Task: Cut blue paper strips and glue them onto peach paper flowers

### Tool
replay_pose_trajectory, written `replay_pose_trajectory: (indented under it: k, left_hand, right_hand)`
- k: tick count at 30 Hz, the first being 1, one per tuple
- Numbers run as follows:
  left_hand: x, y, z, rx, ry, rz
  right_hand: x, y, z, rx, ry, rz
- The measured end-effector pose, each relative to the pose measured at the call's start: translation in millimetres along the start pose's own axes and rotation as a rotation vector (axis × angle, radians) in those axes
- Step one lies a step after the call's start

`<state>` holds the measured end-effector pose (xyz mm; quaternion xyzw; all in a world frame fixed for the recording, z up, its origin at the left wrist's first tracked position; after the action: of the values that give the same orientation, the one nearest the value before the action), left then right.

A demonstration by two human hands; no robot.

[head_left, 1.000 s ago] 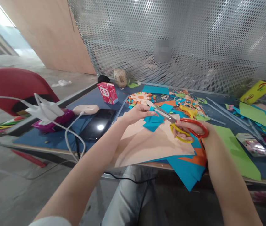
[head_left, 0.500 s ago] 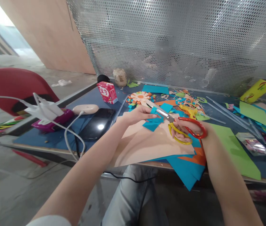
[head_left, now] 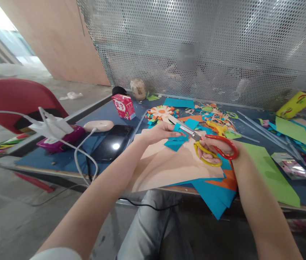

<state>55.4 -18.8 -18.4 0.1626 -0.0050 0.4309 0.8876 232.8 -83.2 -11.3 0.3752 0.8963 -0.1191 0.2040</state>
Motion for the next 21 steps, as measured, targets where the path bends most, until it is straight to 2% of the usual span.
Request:
replay_pose_trajectory:
  k: [6, 9, 11, 13, 14, 16, 17, 19, 21]
  left_hand:
    - [-1, -2.6, 1, -0.02, 0.008, -0.008]
    - [0, -5.7, 0, 0.02, 0.01, -0.027]
    - [1, -4.8, 0, 0.069, -0.009, 0.008]
    - [1, -1.9, 1, 0.137, -0.049, 0.076]
    - [2, -1.0, 2, 0.174, -0.068, 0.099]
    - [2, -1.8, 3, 0.246, -0.092, 0.1]
    - [2, -3.4, 3, 0.277, -0.099, 0.078]
    - [2, -7.3, 1, 0.336, -0.102, 0.017]
    - [1, -9.7, -1, 0.385, -0.088, -0.025]
  right_hand:
    - [6, 4, 1, 0.003, 0.004, -0.017]
    - [7, 11, -13, 0.061, 0.174, 0.059]
    - [4, 25, -23, 0.089, 0.292, 0.229]
    - [-2, 46, -26, 0.015, 0.305, 0.507]
    - [-6, 57, -26, -0.089, 0.272, 0.669]
    - [-14, 74, -27, -0.447, 0.179, 0.954]
    - [-16, 78, -27, -0.643, 0.123, 1.045]
    - [-14, 81, -25, -0.92, 0.002, 1.102]
    - [-10, 78, -20, -1.019, -0.111, 1.092]
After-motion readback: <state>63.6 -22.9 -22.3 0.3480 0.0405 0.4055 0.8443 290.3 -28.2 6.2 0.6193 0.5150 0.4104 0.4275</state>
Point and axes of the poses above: each hand's wrist, its own x-axis towards the middle knuckle, its own y-axis out of the back of the hand, z = x × y, the point moved 5 cm from there along x, towards the middle knuckle, and after that the axes turned 10 degrees about x, right-handed, at the moved point
